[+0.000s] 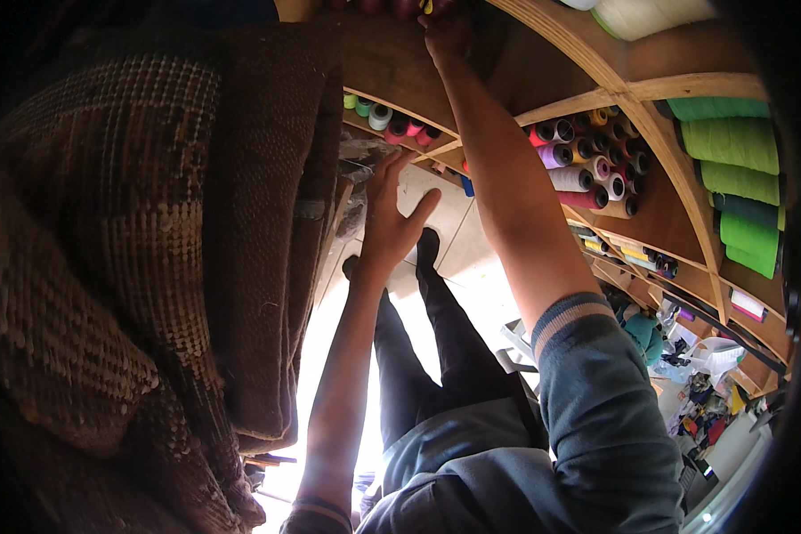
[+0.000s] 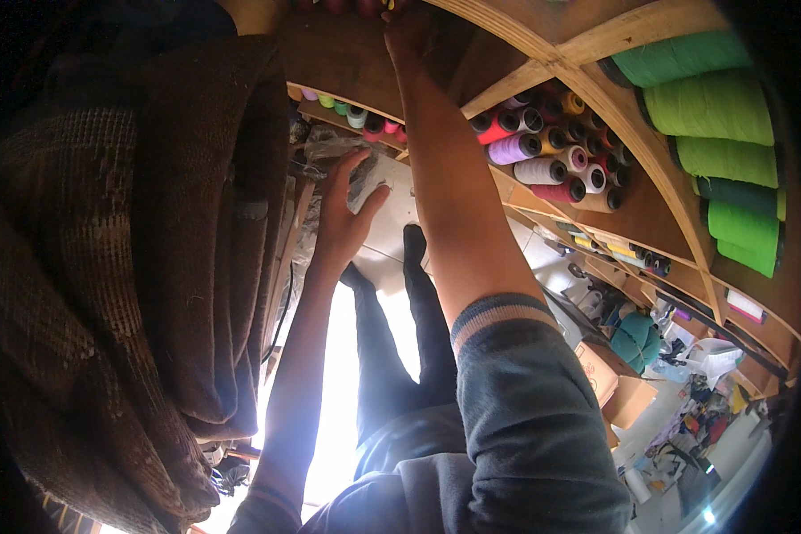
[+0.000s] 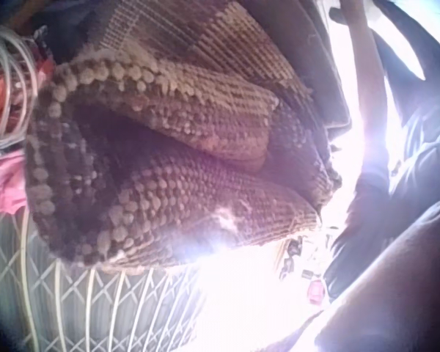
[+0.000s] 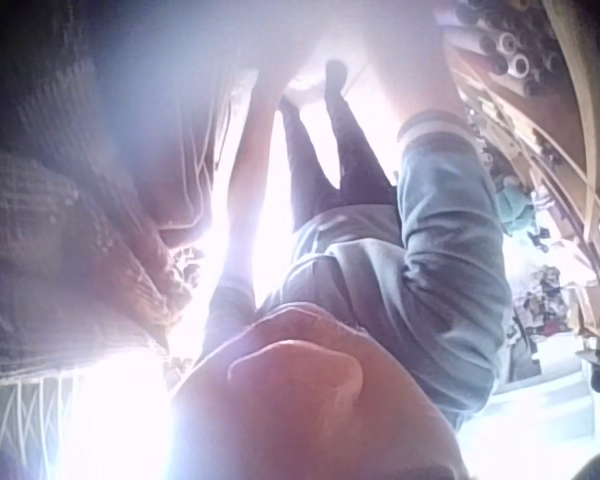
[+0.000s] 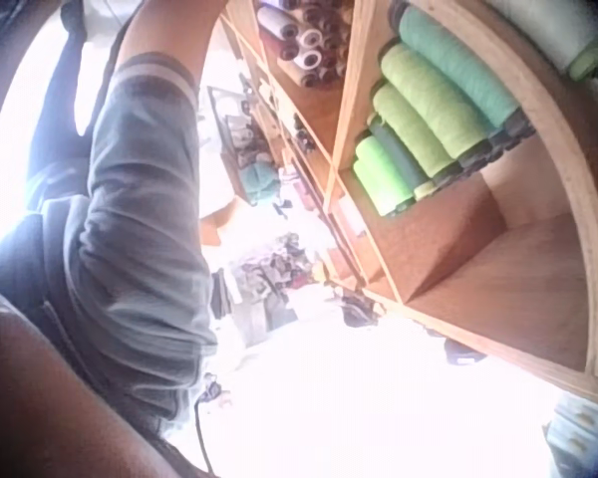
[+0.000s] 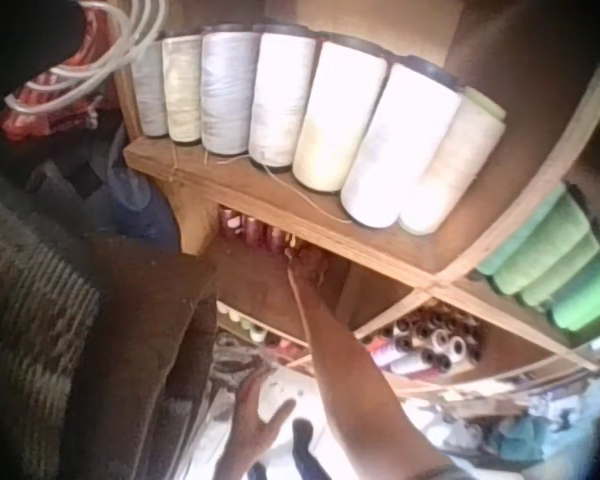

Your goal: The person sorts through a cardboard box filled with thread spools and places them onto a wooden shelf. They handle the spools by hand, picking them up from the box and arranging them on the shelf in a repetitive manner.

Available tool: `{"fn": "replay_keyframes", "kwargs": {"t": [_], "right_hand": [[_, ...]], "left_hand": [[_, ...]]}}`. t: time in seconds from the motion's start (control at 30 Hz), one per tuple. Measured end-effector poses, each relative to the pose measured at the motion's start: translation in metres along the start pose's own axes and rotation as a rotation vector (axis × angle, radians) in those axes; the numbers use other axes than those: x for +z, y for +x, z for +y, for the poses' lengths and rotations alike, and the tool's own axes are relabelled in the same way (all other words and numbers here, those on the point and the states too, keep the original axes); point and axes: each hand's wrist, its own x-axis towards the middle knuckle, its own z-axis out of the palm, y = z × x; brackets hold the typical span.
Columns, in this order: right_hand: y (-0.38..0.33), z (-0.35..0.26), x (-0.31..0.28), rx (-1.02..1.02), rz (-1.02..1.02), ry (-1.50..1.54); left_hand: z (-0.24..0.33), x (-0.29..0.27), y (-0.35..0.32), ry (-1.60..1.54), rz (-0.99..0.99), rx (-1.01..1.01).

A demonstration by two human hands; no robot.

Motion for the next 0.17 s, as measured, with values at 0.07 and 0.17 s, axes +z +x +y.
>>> {"fn": "replay_keyframes", "kwargs": {"t": [0.07, 0.17], "right_hand": [[0.009, 0.014, 0.019, 0.104, -0.038, 0.495], [0.035, 0.056, 0.041, 0.320, -0.170, 1.405]], "left_hand": [[0.003, 0.002, -0.002, -0.058, -0.022, -0.018], [0.003, 0.006, -0.001, -0.100, -0.103, -0.004]]}}
